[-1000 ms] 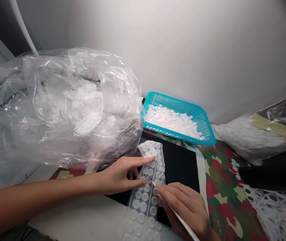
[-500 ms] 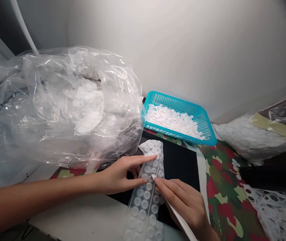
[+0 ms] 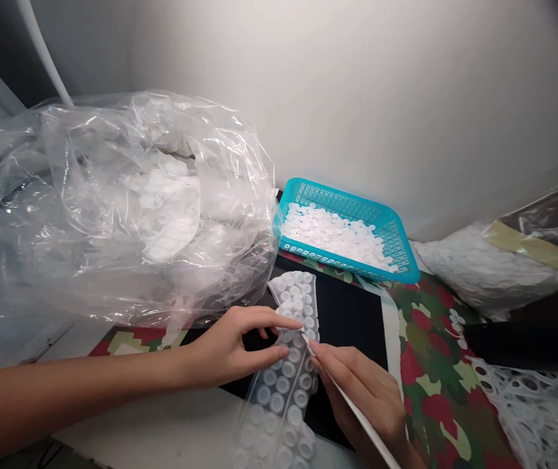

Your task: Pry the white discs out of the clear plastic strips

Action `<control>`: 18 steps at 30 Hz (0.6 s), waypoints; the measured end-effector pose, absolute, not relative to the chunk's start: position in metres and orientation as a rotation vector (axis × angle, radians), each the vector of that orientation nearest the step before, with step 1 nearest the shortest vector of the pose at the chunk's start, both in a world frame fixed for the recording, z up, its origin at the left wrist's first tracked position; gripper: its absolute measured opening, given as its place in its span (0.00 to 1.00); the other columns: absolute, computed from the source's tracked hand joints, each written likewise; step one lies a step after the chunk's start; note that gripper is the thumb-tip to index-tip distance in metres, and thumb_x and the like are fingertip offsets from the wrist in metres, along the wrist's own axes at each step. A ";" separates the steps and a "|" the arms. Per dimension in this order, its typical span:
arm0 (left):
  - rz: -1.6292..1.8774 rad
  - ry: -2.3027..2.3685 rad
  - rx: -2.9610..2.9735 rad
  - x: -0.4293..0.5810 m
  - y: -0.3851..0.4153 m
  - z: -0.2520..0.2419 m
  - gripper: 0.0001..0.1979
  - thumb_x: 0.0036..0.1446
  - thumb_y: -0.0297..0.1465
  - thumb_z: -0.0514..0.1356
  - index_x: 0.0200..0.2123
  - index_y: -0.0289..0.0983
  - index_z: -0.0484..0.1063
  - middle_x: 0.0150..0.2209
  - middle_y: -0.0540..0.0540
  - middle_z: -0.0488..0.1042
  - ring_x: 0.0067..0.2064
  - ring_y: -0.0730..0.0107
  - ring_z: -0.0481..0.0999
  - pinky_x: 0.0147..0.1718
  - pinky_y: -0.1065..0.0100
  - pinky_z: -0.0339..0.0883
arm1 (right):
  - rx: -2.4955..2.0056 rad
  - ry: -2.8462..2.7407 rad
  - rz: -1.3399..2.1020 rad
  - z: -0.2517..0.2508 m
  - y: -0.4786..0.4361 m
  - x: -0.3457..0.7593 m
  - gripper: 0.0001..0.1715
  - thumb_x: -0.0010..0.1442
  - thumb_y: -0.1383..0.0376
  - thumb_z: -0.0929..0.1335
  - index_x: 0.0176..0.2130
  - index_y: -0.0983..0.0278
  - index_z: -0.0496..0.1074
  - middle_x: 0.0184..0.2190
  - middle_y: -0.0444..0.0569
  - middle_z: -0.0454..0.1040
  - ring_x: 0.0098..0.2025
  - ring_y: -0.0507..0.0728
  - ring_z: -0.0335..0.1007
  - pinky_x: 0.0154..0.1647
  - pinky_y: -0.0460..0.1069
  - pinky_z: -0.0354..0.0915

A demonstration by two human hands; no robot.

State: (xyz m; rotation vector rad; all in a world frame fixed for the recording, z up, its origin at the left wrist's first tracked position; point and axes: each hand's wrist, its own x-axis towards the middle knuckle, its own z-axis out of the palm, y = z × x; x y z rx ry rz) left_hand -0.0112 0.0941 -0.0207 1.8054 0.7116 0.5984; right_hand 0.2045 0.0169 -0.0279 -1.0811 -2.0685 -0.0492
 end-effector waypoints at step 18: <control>0.499 0.758 1.427 -0.008 0.090 -0.033 0.20 0.55 0.34 0.62 0.52 0.36 0.72 0.33 0.48 0.75 0.34 0.70 0.72 0.34 0.69 0.68 | -1.053 -1.978 0.044 -0.019 0.014 0.204 0.19 0.55 0.79 0.67 0.47 0.69 0.73 0.32 0.50 0.78 0.32 0.53 0.74 0.32 0.46 0.70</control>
